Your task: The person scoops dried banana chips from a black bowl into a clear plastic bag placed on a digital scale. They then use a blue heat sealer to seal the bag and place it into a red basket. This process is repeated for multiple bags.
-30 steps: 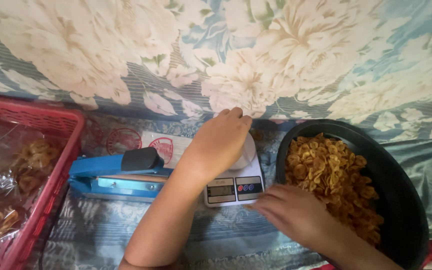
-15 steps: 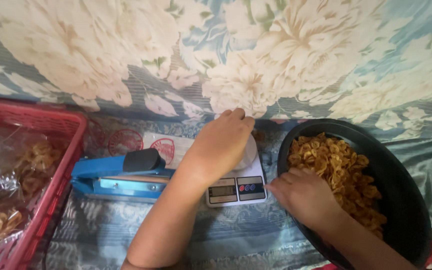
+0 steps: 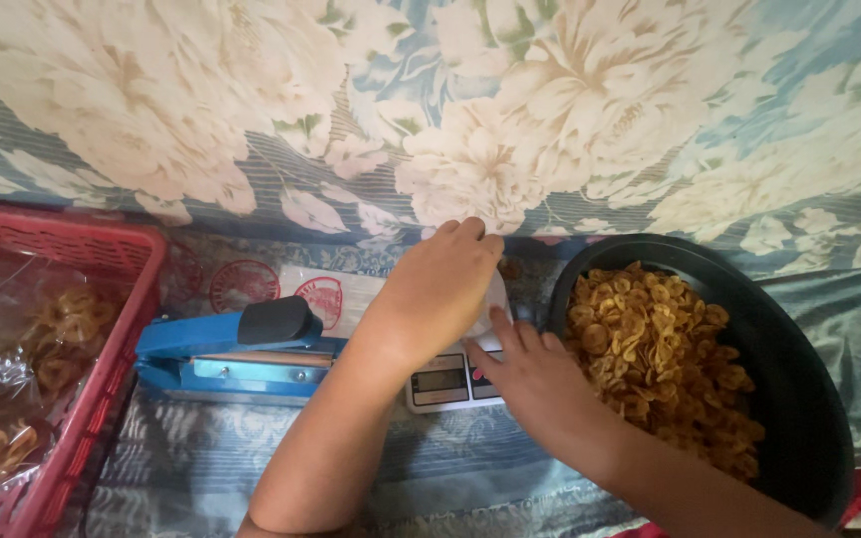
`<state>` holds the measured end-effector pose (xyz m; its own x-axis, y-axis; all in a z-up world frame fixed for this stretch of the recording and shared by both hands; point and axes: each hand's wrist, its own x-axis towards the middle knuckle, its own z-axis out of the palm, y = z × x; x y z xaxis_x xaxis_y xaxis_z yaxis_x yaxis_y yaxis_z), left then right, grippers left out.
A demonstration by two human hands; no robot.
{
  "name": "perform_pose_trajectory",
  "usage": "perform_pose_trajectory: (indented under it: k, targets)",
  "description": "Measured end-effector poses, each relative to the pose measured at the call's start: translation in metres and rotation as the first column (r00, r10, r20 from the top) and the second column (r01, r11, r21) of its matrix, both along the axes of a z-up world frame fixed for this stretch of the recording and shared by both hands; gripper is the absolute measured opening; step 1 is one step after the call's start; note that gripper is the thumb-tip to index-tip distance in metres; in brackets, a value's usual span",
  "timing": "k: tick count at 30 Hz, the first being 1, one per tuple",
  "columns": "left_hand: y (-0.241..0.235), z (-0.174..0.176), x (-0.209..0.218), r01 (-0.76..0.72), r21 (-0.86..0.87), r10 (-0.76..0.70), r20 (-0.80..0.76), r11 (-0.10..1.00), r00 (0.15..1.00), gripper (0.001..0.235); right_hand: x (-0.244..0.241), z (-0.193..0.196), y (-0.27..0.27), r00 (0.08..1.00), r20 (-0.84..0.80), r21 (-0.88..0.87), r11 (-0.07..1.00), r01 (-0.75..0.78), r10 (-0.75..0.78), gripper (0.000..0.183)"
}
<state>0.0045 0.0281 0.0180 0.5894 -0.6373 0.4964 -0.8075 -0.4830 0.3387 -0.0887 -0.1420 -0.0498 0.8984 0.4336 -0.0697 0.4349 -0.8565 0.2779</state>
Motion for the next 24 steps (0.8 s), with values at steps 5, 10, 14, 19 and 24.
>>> perform_pose_trajectory:
  k: [5,10,14,19,24]
  targets:
    - [0.000,0.001,0.000,0.007,-0.017,-0.007,0.000,1.000,1.000,0.026,0.020,-0.019,0.002,1.000,0.003,-0.094,0.995,0.031,-0.030,0.080]
    - [0.001,-0.001,0.002,-0.002,-0.006,0.002,-0.012,1.000,1.000,0.027,0.032,-0.037,-0.005,0.992,0.122,-0.056,0.998,0.029,-0.022,0.032]
    - [0.001,-0.004,0.009,0.056,-0.073,-0.058,-0.020,0.996,0.998,0.023,0.038,-0.007,-0.021,0.967,0.253,0.249,0.964,-0.092,0.027,0.028]
    - [0.000,-0.008,0.016,0.224,-0.193,-0.233,-0.028,0.955,0.972,0.013,0.053,0.055,-0.045,0.990,0.138,0.416,0.908,-0.051,-0.008,0.014]
    - [-0.015,-0.010,0.012,0.127,-0.019,-0.128,-0.160,0.992,0.979,0.009,0.055,0.074,-0.057,0.996,0.054,0.562,0.827,0.025,-0.067,0.015]
